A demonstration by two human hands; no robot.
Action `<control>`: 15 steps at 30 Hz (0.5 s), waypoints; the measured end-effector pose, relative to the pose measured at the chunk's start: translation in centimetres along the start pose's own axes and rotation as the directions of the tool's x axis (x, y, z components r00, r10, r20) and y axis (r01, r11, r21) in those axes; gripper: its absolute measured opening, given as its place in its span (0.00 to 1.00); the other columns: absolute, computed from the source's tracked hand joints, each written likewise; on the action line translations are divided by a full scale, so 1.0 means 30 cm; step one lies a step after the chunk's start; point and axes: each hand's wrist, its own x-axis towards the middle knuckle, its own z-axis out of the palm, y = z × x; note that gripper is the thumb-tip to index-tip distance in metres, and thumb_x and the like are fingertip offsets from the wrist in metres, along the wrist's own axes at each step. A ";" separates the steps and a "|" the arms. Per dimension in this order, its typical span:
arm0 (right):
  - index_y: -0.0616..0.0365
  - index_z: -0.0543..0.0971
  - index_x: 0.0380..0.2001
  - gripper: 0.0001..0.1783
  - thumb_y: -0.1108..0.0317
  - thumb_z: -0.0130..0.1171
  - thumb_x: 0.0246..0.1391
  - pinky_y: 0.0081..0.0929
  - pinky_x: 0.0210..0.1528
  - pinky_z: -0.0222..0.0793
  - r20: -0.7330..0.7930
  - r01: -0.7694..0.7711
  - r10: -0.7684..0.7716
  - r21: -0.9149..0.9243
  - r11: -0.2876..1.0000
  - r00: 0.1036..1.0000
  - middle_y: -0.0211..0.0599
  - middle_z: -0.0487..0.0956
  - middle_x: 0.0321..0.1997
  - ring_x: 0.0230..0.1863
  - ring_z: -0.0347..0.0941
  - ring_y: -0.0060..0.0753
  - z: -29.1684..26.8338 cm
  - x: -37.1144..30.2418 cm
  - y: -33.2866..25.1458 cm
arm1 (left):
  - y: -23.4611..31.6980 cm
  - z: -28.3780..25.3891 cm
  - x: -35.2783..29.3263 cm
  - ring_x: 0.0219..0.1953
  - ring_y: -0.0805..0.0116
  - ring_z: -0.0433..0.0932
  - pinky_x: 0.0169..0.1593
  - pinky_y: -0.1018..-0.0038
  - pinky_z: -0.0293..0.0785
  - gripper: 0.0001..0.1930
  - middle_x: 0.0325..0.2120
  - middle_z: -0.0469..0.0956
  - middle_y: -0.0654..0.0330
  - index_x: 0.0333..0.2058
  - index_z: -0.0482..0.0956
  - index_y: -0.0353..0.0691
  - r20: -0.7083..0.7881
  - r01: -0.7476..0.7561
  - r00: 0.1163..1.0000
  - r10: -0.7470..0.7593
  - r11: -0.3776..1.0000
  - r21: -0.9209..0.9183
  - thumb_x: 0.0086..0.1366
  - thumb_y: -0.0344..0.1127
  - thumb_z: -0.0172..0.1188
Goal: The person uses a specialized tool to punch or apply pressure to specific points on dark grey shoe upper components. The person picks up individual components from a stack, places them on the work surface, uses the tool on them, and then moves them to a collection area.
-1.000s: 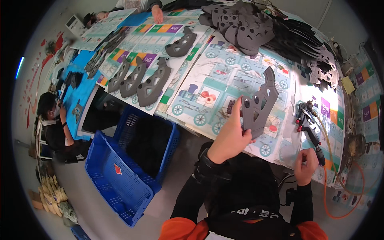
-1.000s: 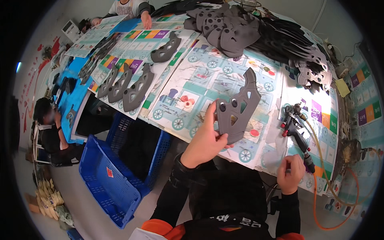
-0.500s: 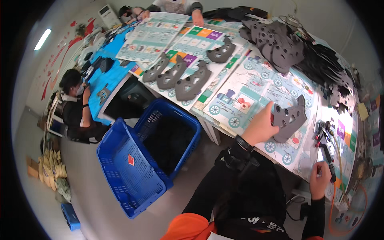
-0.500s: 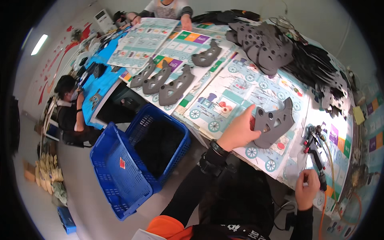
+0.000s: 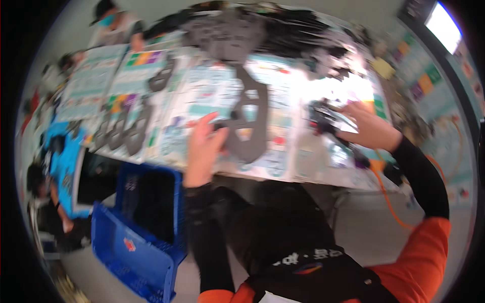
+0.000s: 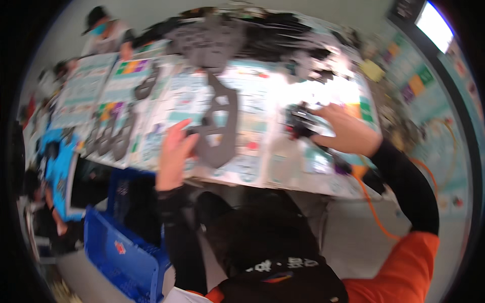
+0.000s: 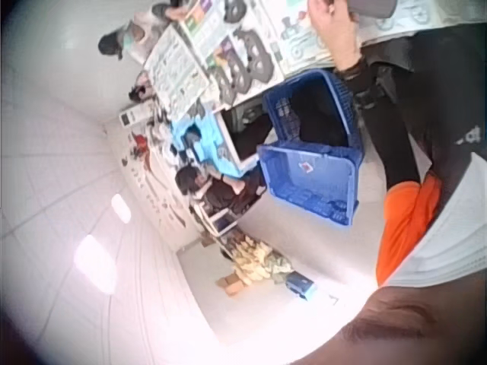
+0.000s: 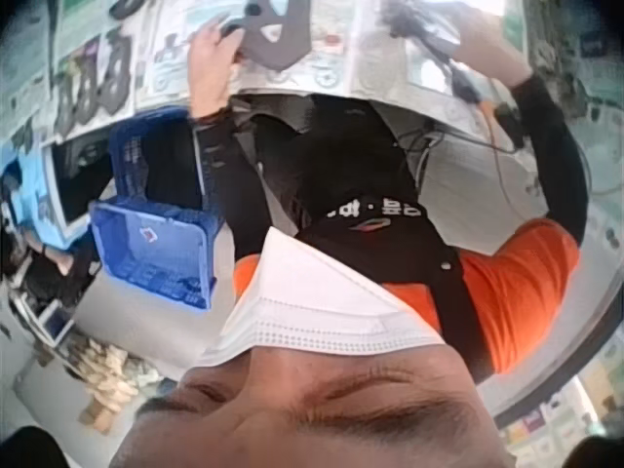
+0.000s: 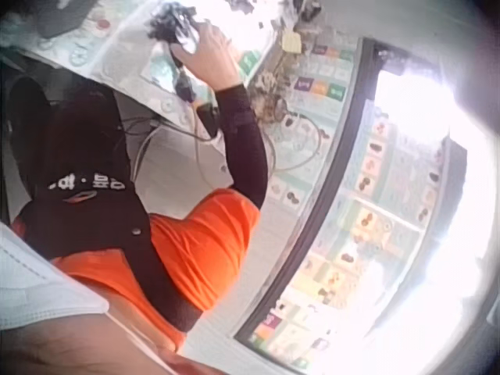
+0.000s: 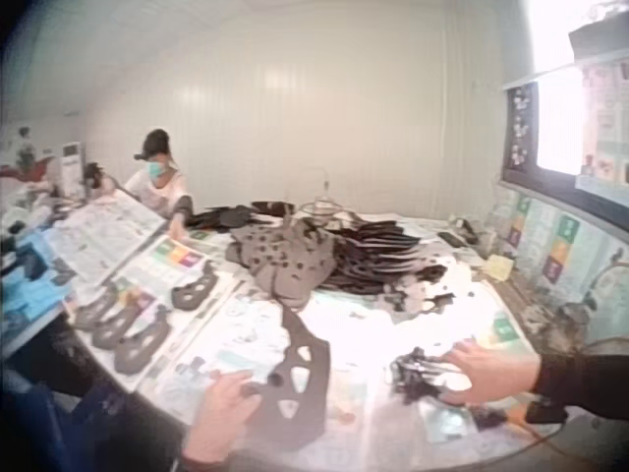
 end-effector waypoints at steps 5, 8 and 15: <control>0.74 0.66 0.67 0.49 0.46 0.73 0.57 0.46 0.70 0.66 0.048 0.056 -0.055 -0.029 0.998 0.997 0.62 0.69 0.66 0.70 0.64 0.63 0.158 0.063 0.048 | 0.014 0.038 -0.028 0.29 0.83 0.73 0.29 0.83 0.69 0.19 0.39 0.81 0.66 0.61 0.77 0.34 0.075 0.073 0.995 -0.073 0.997 0.004 0.74 0.29 0.60; 0.73 0.67 0.65 0.47 0.49 0.75 0.54 0.45 0.69 0.68 0.006 -0.007 0.007 -0.019 1.000 1.000 0.61 0.71 0.63 0.68 0.66 0.63 0.179 0.085 0.070 | -0.011 0.085 -0.019 0.28 0.83 0.72 0.29 0.83 0.69 0.19 0.39 0.81 0.66 0.61 0.77 0.34 0.137 0.109 0.985 -0.103 0.993 -0.037 0.74 0.28 0.61; 0.68 0.73 0.58 0.31 0.71 0.65 0.49 0.43 0.61 0.72 -0.149 -0.017 0.016 -0.005 1.000 0.989 0.56 0.77 0.51 0.58 0.74 0.59 0.213 0.122 0.054 | -0.073 0.106 -0.003 0.32 0.74 0.76 0.36 0.73 0.73 0.17 0.38 0.81 0.64 0.57 0.80 0.36 0.098 -0.097 0.993 0.069 0.941 0.323 0.70 0.28 0.64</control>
